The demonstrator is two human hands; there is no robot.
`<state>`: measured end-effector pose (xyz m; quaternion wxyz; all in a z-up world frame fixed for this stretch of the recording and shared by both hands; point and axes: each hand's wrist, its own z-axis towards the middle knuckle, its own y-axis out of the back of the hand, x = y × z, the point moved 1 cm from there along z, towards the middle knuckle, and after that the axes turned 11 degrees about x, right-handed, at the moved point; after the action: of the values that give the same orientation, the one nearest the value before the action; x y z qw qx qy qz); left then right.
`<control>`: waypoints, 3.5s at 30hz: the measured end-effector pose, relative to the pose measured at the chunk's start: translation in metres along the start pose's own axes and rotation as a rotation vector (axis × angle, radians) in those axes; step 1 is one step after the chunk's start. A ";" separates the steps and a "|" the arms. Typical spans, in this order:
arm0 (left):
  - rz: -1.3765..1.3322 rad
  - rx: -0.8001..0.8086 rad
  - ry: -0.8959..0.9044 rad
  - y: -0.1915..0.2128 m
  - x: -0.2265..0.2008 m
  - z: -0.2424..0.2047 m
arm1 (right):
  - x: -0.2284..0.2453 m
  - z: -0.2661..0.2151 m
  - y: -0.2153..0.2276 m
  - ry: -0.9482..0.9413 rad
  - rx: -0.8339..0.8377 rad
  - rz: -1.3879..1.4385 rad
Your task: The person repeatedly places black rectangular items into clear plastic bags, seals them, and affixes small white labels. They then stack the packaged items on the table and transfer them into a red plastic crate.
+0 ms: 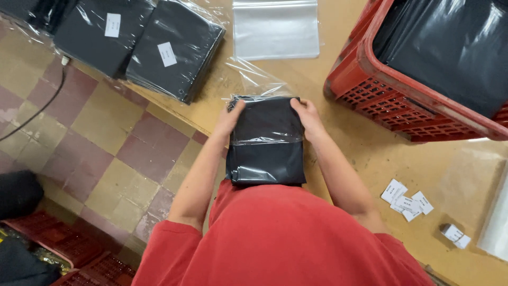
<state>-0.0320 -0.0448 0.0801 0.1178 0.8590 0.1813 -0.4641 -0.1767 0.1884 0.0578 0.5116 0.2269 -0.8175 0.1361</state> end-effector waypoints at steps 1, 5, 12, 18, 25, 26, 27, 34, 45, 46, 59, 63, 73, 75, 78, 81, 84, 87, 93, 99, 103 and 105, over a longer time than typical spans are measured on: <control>-0.042 -0.009 0.039 -0.009 -0.014 -0.014 | 0.006 -0.006 -0.007 -0.052 0.017 0.093; -0.139 0.003 0.098 -0.030 -0.071 -0.080 | 0.006 -0.034 -0.017 -0.114 0.046 0.183; -0.040 0.079 -0.124 -0.012 -0.008 -0.058 | 0.024 -0.110 -0.032 -0.089 0.076 -0.034; 0.099 0.141 0.109 -0.005 0.005 -0.090 | -0.005 -0.120 -0.005 -0.084 0.184 -0.056; 0.050 0.327 0.012 0.006 -0.019 -0.106 | 0.017 -0.038 -0.019 -0.024 0.126 0.245; 0.070 0.371 -0.007 0.010 -0.019 -0.103 | 0.030 -0.030 -0.024 -0.028 0.149 0.298; 0.074 0.373 -0.012 0.013 -0.019 -0.100 | 0.025 -0.036 -0.024 -0.022 0.147 0.301; -0.145 0.055 -0.006 0.003 -0.048 -0.071 | 0.013 -0.075 -0.023 -0.107 0.252 -0.058; 0.070 0.219 -0.115 0.019 -0.007 -0.077 | 0.026 -0.043 -0.030 -0.079 0.111 0.141; 0.029 0.200 -0.096 0.022 0.005 -0.072 | 0.047 -0.065 -0.037 -0.130 0.134 0.037; 0.099 0.088 -0.067 0.006 0.009 -0.063 | -0.032 0.005 -0.007 -0.041 0.047 0.125; 0.098 0.125 -0.111 0.010 0.014 -0.070 | 0.038 -0.062 -0.038 -0.024 0.106 -0.005; 0.235 0.180 0.012 0.009 0.000 -0.116 | 0.003 -0.123 -0.021 -0.135 0.168 -0.255; 0.247 0.194 0.043 0.007 -0.008 -0.134 | 0.004 -0.139 -0.020 -0.171 0.183 -0.341; 0.275 0.199 0.212 0.006 0.006 -0.143 | 0.018 -0.161 -0.026 -0.176 0.184 -0.317; 0.106 0.140 0.155 0.008 -0.001 -0.138 | 0.037 -0.163 -0.030 -0.088 0.200 -0.020; 0.055 0.132 0.080 0.012 -0.051 -0.151 | 0.046 -0.153 -0.027 -0.033 0.196 0.018; -0.020 0.156 -0.216 0.024 -0.090 -0.161 | 0.049 -0.143 -0.028 0.029 0.152 0.036; 0.257 0.170 -0.502 0.029 -0.142 -0.199 | 0.055 -0.132 -0.010 0.019 0.201 0.176; -0.028 0.235 -0.327 0.025 -0.102 -0.157 | 0.110 -0.138 0.017 0.041 0.188 -0.261; -0.268 0.170 -0.265 0.023 -0.086 -0.129 | 0.163 -0.145 0.006 -0.127 0.323 -0.501; -0.268 0.110 -0.253 0.028 -0.081 -0.116 | 0.175 -0.142 0.005 -0.109 0.327 -0.566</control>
<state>0.0261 -0.0434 0.2119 0.0298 0.7672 0.2523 -0.5890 -0.1342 0.2165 0.2776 0.4415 0.5311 -0.7155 0.1056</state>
